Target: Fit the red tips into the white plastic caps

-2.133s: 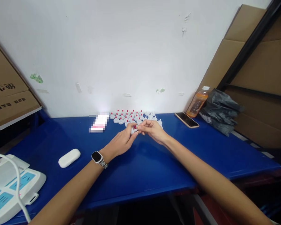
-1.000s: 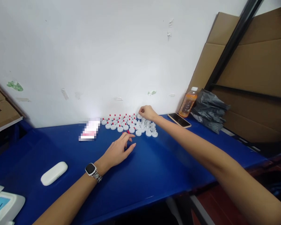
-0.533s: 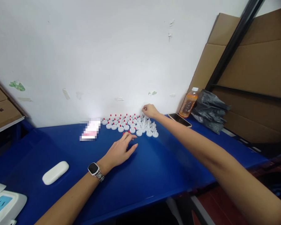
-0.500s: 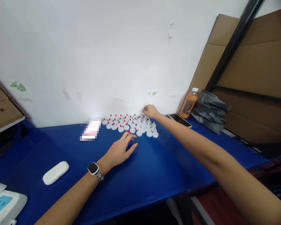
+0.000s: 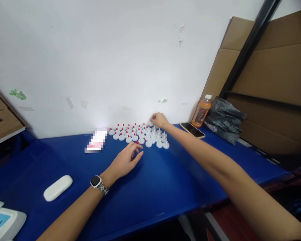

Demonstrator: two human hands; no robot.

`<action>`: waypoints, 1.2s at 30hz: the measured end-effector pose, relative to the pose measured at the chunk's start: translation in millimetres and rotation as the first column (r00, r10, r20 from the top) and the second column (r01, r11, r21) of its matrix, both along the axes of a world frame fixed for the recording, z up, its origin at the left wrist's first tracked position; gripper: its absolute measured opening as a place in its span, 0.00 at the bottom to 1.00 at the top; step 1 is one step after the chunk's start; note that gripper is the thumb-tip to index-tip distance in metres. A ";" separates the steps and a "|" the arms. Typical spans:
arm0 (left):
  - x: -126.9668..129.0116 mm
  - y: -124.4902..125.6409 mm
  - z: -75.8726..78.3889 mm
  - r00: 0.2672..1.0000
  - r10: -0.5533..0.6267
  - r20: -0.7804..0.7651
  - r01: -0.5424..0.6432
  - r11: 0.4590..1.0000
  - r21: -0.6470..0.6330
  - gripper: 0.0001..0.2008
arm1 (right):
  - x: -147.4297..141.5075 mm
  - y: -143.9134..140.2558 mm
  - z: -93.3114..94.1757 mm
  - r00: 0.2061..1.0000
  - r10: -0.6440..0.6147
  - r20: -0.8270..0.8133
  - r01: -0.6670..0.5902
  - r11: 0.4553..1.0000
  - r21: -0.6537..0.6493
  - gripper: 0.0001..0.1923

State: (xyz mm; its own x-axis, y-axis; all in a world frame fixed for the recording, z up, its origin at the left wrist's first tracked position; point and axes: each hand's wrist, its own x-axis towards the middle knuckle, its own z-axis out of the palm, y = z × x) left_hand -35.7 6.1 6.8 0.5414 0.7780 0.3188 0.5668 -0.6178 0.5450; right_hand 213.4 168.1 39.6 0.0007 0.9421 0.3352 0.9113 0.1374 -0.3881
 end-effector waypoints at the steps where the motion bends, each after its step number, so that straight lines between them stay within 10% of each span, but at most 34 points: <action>1: -0.7 0.1 1.3 1.000 0.015 0.022 -0.016 1.000 0.020 0.15 | -1.2 -6.9 4.6 1.000 -0.005 -0.011 0.005 0.999 0.039 0.09; 10: -1.9 -2.8 6.1 0.933 0.251 0.256 -0.289 0.950 0.122 0.22 | -61.4 -126.5 8.9 0.854 0.355 -0.380 -0.250 0.921 0.299 0.10; 19: -16.0 5.1 11.6 0.989 0.000 0.147 -0.007 0.999 0.052 0.17 | -75.1 -160.2 -18.8 0.669 0.451 -0.591 -0.361 0.892 0.273 0.14; 25: -21.5 13.1 6.6 0.988 0.067 0.137 -0.077 0.995 0.069 0.17 | -58.9 -146.7 -19.7 0.915 0.391 -0.098 -0.360 0.901 0.240 0.12; 29: -26.8 15.9 3.7 0.986 0.122 0.118 -0.126 0.992 0.026 0.17 | -57.6 -140.2 -27.0 0.916 0.336 0.219 -0.379 0.905 0.192 0.11; 36: -26.6 16.1 2.2 0.989 0.122 0.078 -0.126 0.991 0.038 0.16 | -68.0 -137.4 -32.2 0.893 0.345 0.290 -0.395 0.909 0.133 0.08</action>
State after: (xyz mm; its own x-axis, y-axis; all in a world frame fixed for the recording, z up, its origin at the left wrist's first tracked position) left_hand -62.3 22.2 9.1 0.4147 0.8224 0.3896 0.5989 -0.5689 0.5636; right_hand 145.4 30.7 7.4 -0.4440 0.7785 0.4436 0.8437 0.5299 -0.0854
